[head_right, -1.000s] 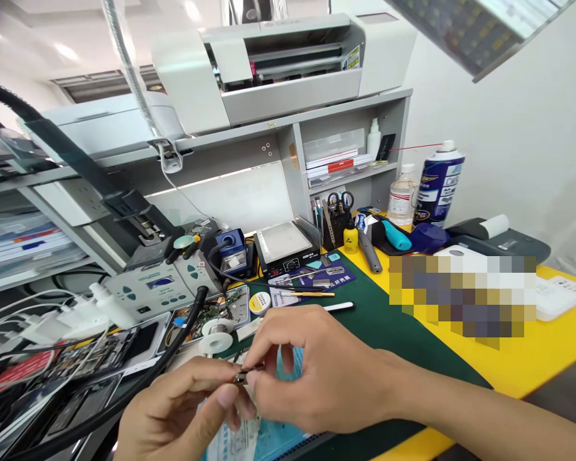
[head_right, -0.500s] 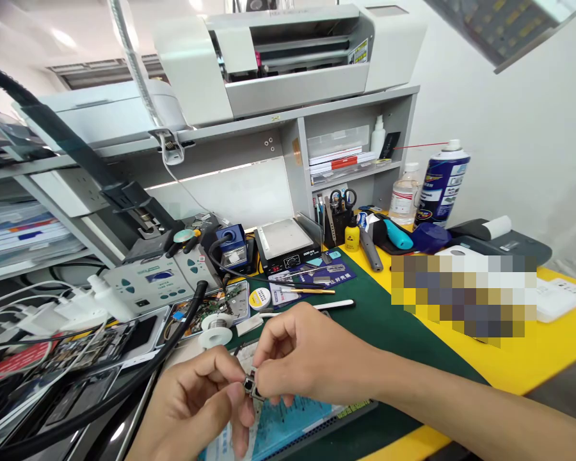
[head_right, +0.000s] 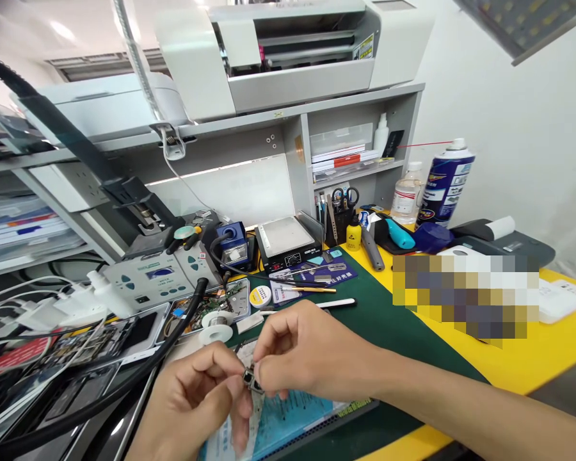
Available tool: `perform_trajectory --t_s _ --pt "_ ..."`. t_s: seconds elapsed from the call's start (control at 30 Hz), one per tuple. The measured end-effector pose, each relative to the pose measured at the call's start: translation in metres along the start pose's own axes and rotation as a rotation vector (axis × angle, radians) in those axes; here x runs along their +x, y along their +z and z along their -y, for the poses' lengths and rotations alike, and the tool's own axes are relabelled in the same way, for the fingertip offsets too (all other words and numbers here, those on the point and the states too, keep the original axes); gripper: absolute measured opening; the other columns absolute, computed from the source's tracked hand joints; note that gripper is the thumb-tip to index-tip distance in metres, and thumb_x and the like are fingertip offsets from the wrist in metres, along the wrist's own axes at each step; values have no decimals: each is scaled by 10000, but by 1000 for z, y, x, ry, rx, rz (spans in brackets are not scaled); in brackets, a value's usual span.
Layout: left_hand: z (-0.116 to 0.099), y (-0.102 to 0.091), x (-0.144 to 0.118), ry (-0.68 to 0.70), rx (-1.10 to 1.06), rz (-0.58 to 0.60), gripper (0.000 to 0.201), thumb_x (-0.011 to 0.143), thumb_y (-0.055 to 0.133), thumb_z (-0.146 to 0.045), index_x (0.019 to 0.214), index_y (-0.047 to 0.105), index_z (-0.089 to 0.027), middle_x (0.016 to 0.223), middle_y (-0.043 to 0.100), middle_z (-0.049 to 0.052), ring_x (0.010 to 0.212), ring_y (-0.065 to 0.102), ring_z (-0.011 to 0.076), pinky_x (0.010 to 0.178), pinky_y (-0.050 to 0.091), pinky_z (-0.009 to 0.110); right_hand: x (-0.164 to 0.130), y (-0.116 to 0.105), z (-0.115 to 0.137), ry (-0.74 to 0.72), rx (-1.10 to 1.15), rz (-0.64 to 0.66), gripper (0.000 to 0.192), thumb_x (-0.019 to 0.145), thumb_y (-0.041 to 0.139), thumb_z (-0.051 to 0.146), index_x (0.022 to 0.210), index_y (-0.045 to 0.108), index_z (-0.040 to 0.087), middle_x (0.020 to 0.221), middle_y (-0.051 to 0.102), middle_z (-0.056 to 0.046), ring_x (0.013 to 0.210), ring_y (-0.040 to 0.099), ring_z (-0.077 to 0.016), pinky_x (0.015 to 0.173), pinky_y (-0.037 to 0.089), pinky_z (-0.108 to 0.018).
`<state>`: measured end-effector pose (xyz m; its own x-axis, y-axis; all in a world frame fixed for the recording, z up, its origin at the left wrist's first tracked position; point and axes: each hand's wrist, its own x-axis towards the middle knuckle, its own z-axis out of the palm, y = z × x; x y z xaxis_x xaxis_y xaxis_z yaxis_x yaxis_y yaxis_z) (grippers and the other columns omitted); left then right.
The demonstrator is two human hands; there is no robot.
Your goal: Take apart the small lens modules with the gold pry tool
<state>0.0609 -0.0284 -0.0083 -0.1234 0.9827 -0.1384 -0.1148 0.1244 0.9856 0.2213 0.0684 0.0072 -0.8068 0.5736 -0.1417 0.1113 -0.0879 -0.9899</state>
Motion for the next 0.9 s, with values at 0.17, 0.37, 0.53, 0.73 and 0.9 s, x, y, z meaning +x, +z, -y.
perform_trajectory --t_s 0.17,0.37,0.53,0.73,0.9 --pt "8 -5 -1 185 52 -23 164 780 768 -306 786 686 -164 621 676 -2 460 602 100 483 508 209 -11 3 6 -288 -316 -121 70 676 675 108 731 684 149 742 661 5 678 569 -112 616 452 -207" --pt "11 -9 0 395 110 17 53 766 695 -146 763 709 -197 700 641 -33 475 582 70 514 511 207 -11 4 2 -317 -317 -72 87 682 677 95 747 674 153 758 657 5 693 586 -119 635 471 -211" --pt "16 -14 3 587 221 48 181 734 660 -54 797 699 -219 714 660 -22 567 634 104 528 515 199 -11 6 1 -376 -358 -66 82 680 685 89 734 676 151 732 658 6 670 592 -115 623 471 -207" --pt "17 -23 6 817 539 48 227 850 618 -47 968 687 -228 788 689 1 648 650 113 598 524 207 -5 0 -4 -626 -552 -117 93 718 663 71 765 669 151 722 657 -7 661 590 -116 635 475 -216" --pt "10 -32 10 875 810 -56 249 925 597 -97 1140 642 -216 965 682 35 639 608 93 569 494 216 5 -14 -13 -967 -926 -201 112 812 596 68 862 665 141 765 658 -48 721 599 -153 661 478 -259"
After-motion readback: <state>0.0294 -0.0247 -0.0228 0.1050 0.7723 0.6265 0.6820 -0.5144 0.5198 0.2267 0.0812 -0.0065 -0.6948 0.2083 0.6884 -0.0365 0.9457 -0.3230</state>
